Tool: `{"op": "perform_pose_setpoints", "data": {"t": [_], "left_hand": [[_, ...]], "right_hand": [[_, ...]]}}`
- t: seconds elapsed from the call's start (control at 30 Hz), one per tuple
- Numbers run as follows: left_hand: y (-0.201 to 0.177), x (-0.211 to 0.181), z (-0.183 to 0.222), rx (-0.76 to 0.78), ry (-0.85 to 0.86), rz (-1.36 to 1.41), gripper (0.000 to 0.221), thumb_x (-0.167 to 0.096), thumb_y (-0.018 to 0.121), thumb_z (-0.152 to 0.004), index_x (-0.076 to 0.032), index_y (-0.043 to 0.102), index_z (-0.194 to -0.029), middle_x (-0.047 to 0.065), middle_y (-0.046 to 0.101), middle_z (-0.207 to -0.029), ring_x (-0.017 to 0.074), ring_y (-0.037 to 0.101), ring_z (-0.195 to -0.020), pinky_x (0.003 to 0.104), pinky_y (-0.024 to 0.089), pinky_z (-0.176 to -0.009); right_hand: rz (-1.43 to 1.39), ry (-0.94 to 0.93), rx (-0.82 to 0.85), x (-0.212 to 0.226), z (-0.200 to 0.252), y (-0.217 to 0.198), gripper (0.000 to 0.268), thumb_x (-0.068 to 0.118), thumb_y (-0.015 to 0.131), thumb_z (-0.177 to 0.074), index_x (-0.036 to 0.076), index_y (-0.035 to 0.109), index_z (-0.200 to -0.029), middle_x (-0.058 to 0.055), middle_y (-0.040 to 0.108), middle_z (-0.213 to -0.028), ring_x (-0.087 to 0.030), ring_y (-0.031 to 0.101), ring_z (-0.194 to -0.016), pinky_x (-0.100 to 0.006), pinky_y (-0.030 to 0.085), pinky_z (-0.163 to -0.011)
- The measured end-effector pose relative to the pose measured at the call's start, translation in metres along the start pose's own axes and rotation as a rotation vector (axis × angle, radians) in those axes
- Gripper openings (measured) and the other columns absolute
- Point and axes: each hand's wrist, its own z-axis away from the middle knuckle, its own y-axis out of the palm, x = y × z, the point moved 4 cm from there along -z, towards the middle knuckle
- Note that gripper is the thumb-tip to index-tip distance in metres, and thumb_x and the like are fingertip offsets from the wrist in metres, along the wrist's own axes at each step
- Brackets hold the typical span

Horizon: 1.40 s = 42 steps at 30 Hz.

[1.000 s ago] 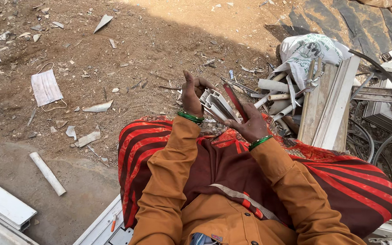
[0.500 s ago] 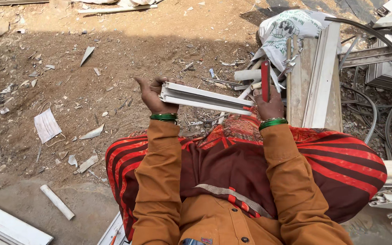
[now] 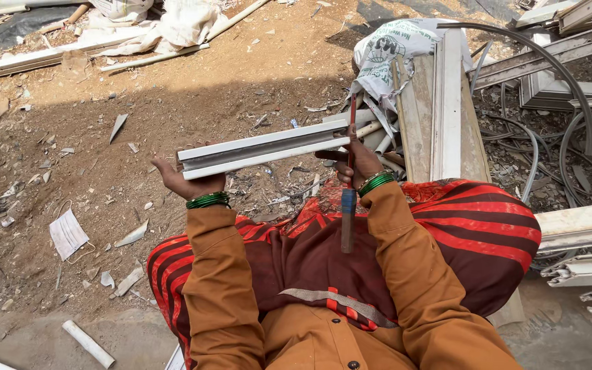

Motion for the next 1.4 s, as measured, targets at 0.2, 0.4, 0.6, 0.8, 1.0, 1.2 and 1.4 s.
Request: {"op": "perform_pose_setpoints", "data": {"t": [0.2,0.4,0.6,0.8,1.0,1.2,1.4], "left_hand": [[-0.02,0.012,0.008,0.002,0.017,-0.024,0.068,-0.073,0.047,-0.091,-0.009,0.068,-0.091,0.012,0.07,-0.081,0.0342,0.068,-0.083,0.059,0.055,-0.09],[-0.024,0.016,0.014,0.102,0.052,-0.071,0.049,-0.058,0.063,-0.095,-0.011,0.067,-0.083,0.013,0.071,-0.083,0.0317,0.07,-0.088,0.056,0.055,-0.102],[-0.05,0.014,0.013,0.028,-0.081,-0.139,0.045,-0.053,0.071,-0.097,-0.011,0.068,-0.082,0.008,0.07,-0.084,0.0308,0.072,-0.095,0.051,0.055,-0.102],[-0.044,-0.012,0.008,0.209,-0.171,-0.878,0.051,-0.057,0.063,-0.097,-0.007,0.074,-0.095,0.013,0.074,-0.106,0.0289,0.071,-0.104,0.046,0.054,-0.098],[-0.012,-0.024,-0.006,0.238,0.082,-1.608,0.096,-0.082,0.021,-0.092,-0.006,0.078,-0.112,0.015,0.076,-0.113,0.0293,0.07,-0.111,0.043,0.048,-0.107],[0.033,-0.014,-0.009,0.163,0.53,-1.916,0.09,-0.081,0.019,-0.093,-0.014,0.076,-0.109,0.01,0.075,-0.129,0.0357,0.048,-0.142,0.065,0.012,-0.12],[0.024,0.138,0.02,0.886,0.117,-1.725,0.088,-0.064,0.07,-0.088,-0.017,0.04,-0.156,0.018,0.049,-0.15,0.0352,0.045,-0.142,0.053,0.04,-0.116]], "right_hand": [[-0.095,-0.05,0.002,0.006,0.016,0.006,0.058,0.065,0.065,-0.09,0.012,0.058,-0.115,-0.024,0.075,-0.102,-0.007,0.04,-0.039,-0.025,0.037,-0.038],[-0.112,-0.116,0.007,0.008,0.017,0.0,0.045,0.051,0.068,-0.095,0.01,0.061,-0.114,-0.026,0.075,-0.097,-0.007,0.04,-0.035,-0.025,0.038,-0.036],[-0.148,-0.128,-0.092,0.003,0.015,-0.011,0.035,0.04,0.066,-0.092,0.012,0.062,-0.112,-0.019,0.074,-0.084,-0.007,0.041,-0.036,-0.026,0.038,-0.034],[-0.085,-0.224,-0.181,0.003,-0.002,-0.021,0.022,0.025,0.064,-0.096,0.003,0.066,-0.099,-0.002,0.051,-0.056,-0.01,0.042,-0.034,-0.03,0.036,-0.031],[0.032,-0.293,-0.227,0.014,-0.026,-0.017,0.022,0.014,0.06,-0.097,-0.007,0.065,-0.1,-0.003,0.046,-0.05,-0.013,0.041,-0.032,-0.033,0.036,-0.03],[0.263,-0.319,-0.282,0.008,-0.033,0.007,0.03,0.013,0.062,-0.088,0.005,0.067,-0.117,-0.002,0.054,-0.054,-0.012,0.045,-0.034,-0.031,0.039,-0.033],[0.889,-0.503,-0.439,-0.026,-0.04,0.036,0.028,0.021,0.073,-0.091,-0.005,0.068,-0.099,-0.009,0.065,-0.071,-0.02,0.063,-0.063,-0.035,0.053,-0.064]]}}
